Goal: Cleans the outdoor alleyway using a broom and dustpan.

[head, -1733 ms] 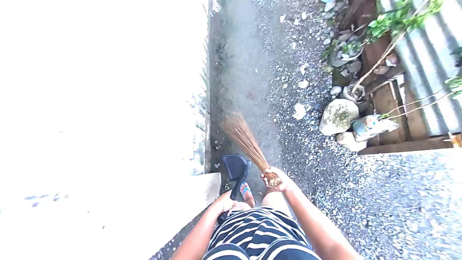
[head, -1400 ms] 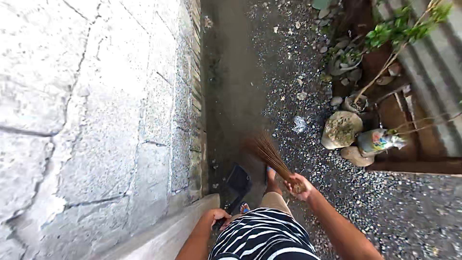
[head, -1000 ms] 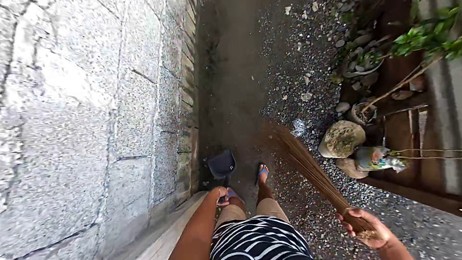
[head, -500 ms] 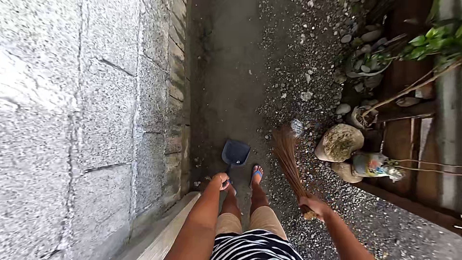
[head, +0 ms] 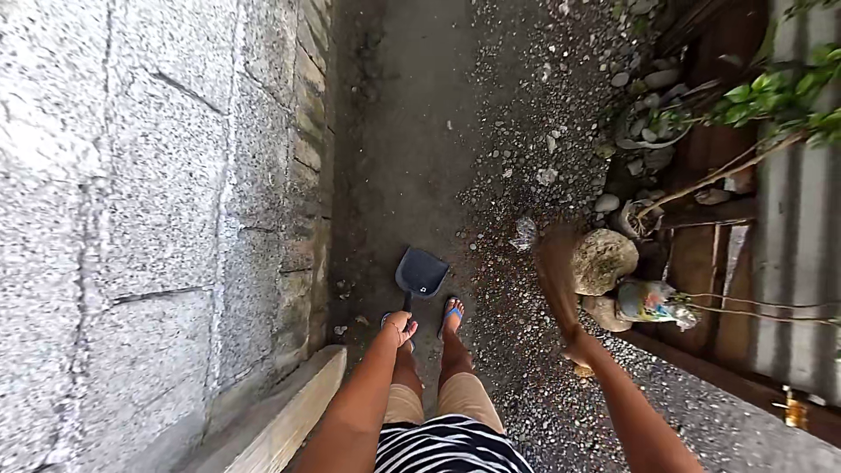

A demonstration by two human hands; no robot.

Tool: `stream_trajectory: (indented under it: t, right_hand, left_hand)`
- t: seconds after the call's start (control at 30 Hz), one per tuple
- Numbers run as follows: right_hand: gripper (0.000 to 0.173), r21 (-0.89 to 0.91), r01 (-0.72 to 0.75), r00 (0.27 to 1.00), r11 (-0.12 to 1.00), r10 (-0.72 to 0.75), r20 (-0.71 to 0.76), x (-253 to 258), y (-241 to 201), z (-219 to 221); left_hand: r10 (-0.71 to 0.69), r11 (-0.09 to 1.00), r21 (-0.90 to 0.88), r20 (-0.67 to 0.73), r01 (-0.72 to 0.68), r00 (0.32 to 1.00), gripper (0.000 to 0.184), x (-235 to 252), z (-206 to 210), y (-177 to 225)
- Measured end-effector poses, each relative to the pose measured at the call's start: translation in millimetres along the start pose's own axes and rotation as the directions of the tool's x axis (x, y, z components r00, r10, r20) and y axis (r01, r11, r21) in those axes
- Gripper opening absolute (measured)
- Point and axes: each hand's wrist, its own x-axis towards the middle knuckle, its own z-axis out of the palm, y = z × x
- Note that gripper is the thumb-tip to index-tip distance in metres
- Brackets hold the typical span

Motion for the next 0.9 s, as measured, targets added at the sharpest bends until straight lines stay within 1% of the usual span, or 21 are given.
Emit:
stream_trajectory:
  t: [0.03,0.07,0.1,0.17,0.23,0.33,0.4,0.43,0.47,0.53,0.6,0.63,0.67,0.7,0.73,0.8,0.9]
  right_hand:
    - [0.101,-0.101,0.051,0.998,0.994,-0.047,0.045,3,-9,0]
    - [0.104,-0.150,0.109,0.991,0.983,-0.096,0.090,0,-14,3]
    - [0.107,-0.154,0.158,0.982,0.975,-0.139,0.125,-5,-13,7]
    - [0.108,-0.053,0.195,0.971,0.979,-0.186,0.151,-19,6,17]
    - [0.106,0.107,0.182,0.974,0.977,-0.194,0.114,-36,39,28]
    - [0.104,0.295,0.096,0.993,0.951,-0.114,0.043,-60,86,41]
    - [0.105,0.388,0.032,0.999,0.921,-0.042,0.018,-61,95,55]
    - [0.104,0.415,0.003,1.000,0.910,-0.009,0.012,-57,87,58]
    - [0.103,0.413,-0.018,1.000,0.910,0.016,0.007,-49,74,59]
    - [0.098,0.334,-0.026,0.999,0.942,0.019,0.027,-21,43,58]
    - [0.097,0.196,0.047,0.995,0.979,-0.063,0.076,-2,13,61]
    - [0.100,0.119,0.096,0.989,0.988,-0.108,0.101,4,2,64]
    - [0.105,0.070,0.140,0.983,0.988,-0.147,0.107,8,-5,68]
    - [0.108,0.064,0.173,0.978,0.983,-0.179,0.105,10,-8,71]
    - [0.108,0.086,0.194,0.974,0.977,-0.202,0.099,8,-4,74]
    - [0.108,0.153,0.192,0.973,0.969,-0.208,0.096,-3,20,79]
    - [0.105,0.216,0.153,0.984,0.964,-0.170,0.060,-28,78,81]
  left_hand:
    - [0.004,1.000,0.008,-0.001,-0.004,1.000,0.033,-2,1,3]
    - [0.013,1.000,0.020,-0.007,-0.013,1.000,0.032,-4,2,7]
    - [0.019,0.999,0.031,-0.011,-0.019,1.000,0.030,-8,4,10]
    - [0.031,0.998,0.048,-0.016,-0.030,0.999,0.031,-15,8,14]
    - [0.054,0.995,0.084,-0.007,-0.053,0.999,0.037,-20,10,19]
    - [0.069,0.991,0.113,0.008,-0.070,0.998,0.038,-23,19,26]
    - [0.063,0.990,0.123,0.016,-0.065,0.998,0.038,-23,23,29]
    - [0.059,0.991,0.119,0.019,-0.061,0.998,0.038,-22,26,29]
    - [0.058,0.992,0.114,0.018,-0.060,0.998,0.038,-22,28,28]
    - [0.058,0.991,0.119,0.009,-0.059,0.998,0.038,-19,31,24]
    - [0.061,0.989,0.134,0.002,-0.061,0.998,0.038,-18,34,18]
    - [0.068,0.988,0.140,-0.007,-0.066,0.998,0.038,-17,35,16]
    - [0.073,0.987,0.146,-0.012,-0.070,0.997,0.037,-18,36,15]
    - [0.077,0.986,0.148,-0.017,-0.073,0.997,0.037,-18,37,15]
    - [0.077,0.986,0.152,-0.020,-0.073,0.997,0.036,-17,37,14]
    - [0.078,0.984,0.162,-0.015,-0.075,0.997,0.035,-18,37,15]
    - [0.087,0.983,0.162,-0.004,-0.085,0.996,0.036,-23,42,22]
